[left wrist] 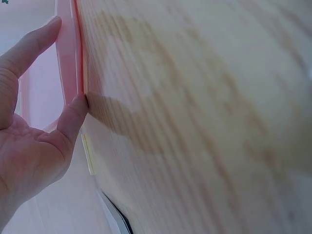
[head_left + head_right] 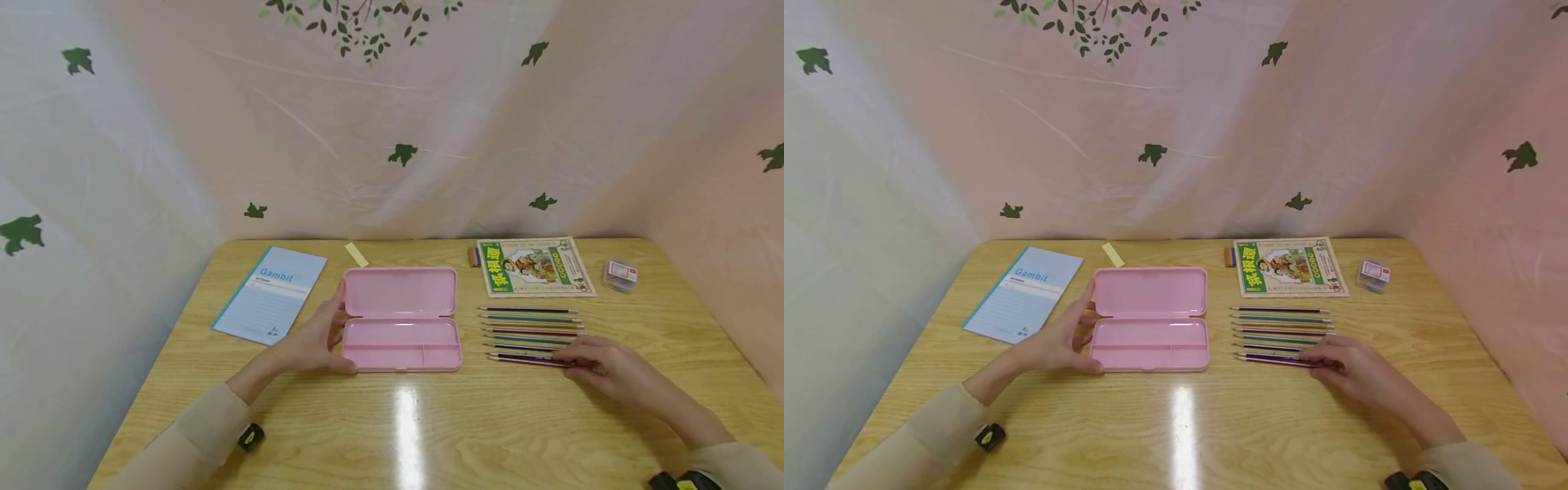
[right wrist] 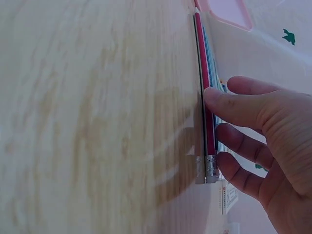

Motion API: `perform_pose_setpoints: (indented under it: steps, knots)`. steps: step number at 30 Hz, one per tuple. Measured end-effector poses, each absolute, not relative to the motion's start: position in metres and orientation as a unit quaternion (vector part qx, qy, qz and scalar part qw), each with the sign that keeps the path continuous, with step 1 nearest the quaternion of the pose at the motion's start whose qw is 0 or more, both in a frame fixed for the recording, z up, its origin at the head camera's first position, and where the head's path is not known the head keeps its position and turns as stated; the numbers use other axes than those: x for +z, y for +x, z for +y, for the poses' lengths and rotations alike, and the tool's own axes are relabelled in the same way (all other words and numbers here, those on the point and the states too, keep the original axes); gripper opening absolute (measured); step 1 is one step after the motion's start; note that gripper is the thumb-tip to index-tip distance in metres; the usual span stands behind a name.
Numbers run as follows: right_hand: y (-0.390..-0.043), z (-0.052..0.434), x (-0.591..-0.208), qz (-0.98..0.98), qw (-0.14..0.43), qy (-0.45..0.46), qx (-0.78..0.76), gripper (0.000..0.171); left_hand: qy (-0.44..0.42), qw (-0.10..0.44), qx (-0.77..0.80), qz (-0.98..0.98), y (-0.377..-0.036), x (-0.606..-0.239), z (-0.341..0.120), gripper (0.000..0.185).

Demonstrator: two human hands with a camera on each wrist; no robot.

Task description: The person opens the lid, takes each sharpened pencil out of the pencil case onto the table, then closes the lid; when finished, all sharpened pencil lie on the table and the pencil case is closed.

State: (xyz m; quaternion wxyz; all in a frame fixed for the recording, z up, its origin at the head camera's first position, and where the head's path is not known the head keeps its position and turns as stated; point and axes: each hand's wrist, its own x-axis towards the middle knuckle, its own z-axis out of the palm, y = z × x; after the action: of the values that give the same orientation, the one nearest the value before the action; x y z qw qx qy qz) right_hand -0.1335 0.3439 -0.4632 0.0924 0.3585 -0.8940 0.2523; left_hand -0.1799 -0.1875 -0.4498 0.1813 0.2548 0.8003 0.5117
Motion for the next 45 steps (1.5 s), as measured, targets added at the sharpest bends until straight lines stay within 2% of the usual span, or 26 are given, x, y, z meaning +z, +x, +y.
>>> perform_pose_setpoints:
  steps: [4,9,19,24,36,45]
  knots:
    - [-0.133,0.335,-0.456,-0.899,0.073,0.309,0.302,0.038,0.252,0.18,0.508,0.803,-0.181,-0.45,-0.187,0.148]
    - [-0.142,0.316,-0.438,-0.894,0.039,0.249,0.37,0.039,0.254,0.174,0.504,0.807,-0.182,-0.451,-0.186,0.148]
    - [-0.172,0.254,-0.428,-0.769,-0.183,0.174,0.587,0.056,0.253,0.172,0.505,0.807,-0.182,-0.452,-0.189,0.148]
    - [-0.186,0.22,-0.428,-0.718,-0.255,0.127,0.635,0.069,0.25,0.169,0.498,0.813,-0.182,-0.45,-0.19,0.148]
    - [-0.198,0.191,-0.428,-0.684,-0.31,0.11,0.651,0.071,0.244,0.163,0.493,0.819,-0.178,-0.448,-0.188,0.147]
    - [-0.193,0.189,-0.431,-0.653,-0.31,0.093,0.684,0.07,0.245,0.156,0.488,0.823,-0.176,-0.451,-0.188,0.147]
